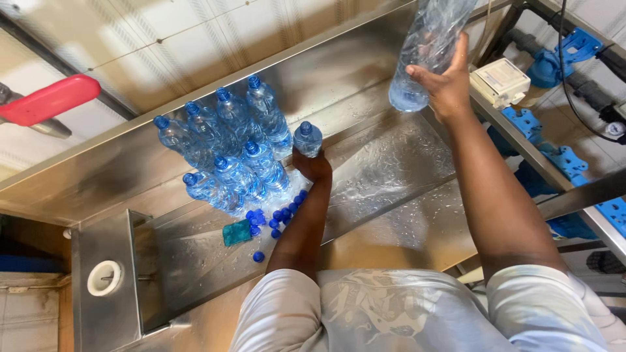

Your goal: The person fills clear plastic water bottles with water from a red-handled tap. They hold the bottles under the stream, then place them on a stainless steel counter next to other filled bottles.

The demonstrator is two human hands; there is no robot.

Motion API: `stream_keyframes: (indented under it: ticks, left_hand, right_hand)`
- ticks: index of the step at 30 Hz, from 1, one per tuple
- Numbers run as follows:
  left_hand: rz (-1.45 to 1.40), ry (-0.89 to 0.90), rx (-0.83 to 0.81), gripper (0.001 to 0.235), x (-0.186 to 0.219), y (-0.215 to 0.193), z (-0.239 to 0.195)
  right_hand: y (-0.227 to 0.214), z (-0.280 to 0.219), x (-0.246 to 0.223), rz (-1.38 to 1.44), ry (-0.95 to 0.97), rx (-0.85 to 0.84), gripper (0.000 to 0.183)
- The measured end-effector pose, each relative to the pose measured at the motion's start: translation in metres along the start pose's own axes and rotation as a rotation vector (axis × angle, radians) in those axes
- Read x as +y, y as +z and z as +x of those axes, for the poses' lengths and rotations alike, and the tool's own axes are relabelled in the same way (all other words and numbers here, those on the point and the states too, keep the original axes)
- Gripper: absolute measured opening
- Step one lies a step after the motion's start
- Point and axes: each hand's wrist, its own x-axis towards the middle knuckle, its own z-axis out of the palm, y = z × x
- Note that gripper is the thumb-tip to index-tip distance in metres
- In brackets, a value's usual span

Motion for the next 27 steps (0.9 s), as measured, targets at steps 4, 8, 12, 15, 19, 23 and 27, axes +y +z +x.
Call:
stream_keyframes:
  ticks: [4,8,12,15,19,23,27]
  left_hand:
    - [0.041,0.079,0.132,0.101,-0.015,-0.003,0.010]
    - [0.060,0.200,0.260,0.100,-0.020,0.000,0.015]
    - [0.185,-0.020,0.067,0.128,-0.022,0.001,0.006]
    - [0.416,-0.181,-0.068,0.133,-0.020,0.009,0.010]
    - [0.397,-0.873,-0.512,0.108,-0.012,0.007,0.015]
    - [0.107,-0.823,-0.651,0.122,0.096,-0.002,-0.009]
    - [-0.372,0.538,-0.235,0.091,0.237,-0.041,0.013]
  right_hand:
    - [-0.008,-0.005,-0.001,-0.395,0.175,0.078,0.134]
    - [-0.006,-0.004,-0.009,-0.318,-0.009,0.045,0.114]
    - [-0.002,-0.004,-0.021,-0.367,-0.089,0.021,0.088]
    - [0.001,-0.001,-0.020,-0.436,-0.069,0.073,0.094]
    - [-0.004,0.001,-0.004,-0.531,0.249,0.173,0.127]
    - [0.013,0.017,-0.014,-0.389,0.102,0.272,0.102]
    - [0.013,0.007,-0.021,-0.418,0.142,0.247,0.092]
